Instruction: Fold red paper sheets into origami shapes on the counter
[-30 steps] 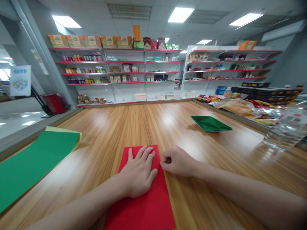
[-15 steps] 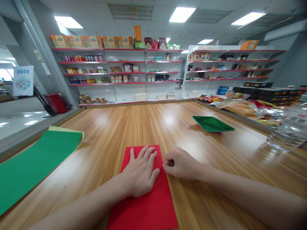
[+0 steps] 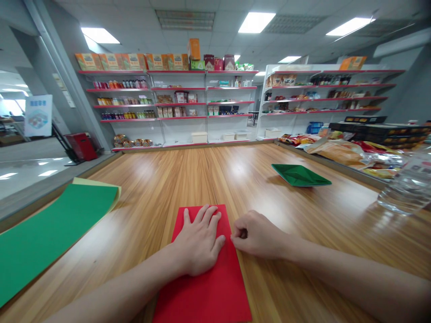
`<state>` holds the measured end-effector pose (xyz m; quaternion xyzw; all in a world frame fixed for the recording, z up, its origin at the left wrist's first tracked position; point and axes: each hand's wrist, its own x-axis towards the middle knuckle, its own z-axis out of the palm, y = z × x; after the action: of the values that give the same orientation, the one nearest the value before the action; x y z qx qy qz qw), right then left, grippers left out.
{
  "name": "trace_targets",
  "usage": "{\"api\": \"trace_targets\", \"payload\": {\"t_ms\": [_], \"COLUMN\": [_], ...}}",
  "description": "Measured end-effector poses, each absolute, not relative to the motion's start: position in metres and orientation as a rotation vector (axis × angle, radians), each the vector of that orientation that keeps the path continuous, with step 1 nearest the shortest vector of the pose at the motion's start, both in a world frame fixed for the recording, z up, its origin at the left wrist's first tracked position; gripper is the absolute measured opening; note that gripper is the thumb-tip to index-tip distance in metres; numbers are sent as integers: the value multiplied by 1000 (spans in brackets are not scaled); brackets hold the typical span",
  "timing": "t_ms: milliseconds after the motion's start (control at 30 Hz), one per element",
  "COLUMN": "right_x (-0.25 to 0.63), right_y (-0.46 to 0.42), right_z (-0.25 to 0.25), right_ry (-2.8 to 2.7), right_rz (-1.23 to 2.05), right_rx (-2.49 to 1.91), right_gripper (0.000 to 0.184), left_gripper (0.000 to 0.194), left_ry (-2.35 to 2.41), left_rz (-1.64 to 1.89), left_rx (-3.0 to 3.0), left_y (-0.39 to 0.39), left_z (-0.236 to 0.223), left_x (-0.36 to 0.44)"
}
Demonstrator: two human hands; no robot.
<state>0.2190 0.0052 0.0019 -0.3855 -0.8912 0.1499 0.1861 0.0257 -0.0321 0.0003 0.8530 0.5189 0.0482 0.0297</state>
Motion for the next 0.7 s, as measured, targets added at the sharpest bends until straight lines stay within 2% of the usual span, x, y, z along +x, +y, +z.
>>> {"api": "trace_targets", "payload": {"t_ms": [400, 700], "right_x": [218, 216], "right_y": [0, -9], "right_z": [4, 0], "right_ry": [-2505, -2486], "right_rz": [401, 573], "right_rx": [-1119, -1127], "right_gripper": [15, 12], "left_gripper": [60, 60], "left_ry": [1609, 1793], "left_rz": [156, 137], "left_rx": [2641, 2531], "left_y": [-31, -17], "left_z": [-2, -4], "left_x": [27, 14]}}
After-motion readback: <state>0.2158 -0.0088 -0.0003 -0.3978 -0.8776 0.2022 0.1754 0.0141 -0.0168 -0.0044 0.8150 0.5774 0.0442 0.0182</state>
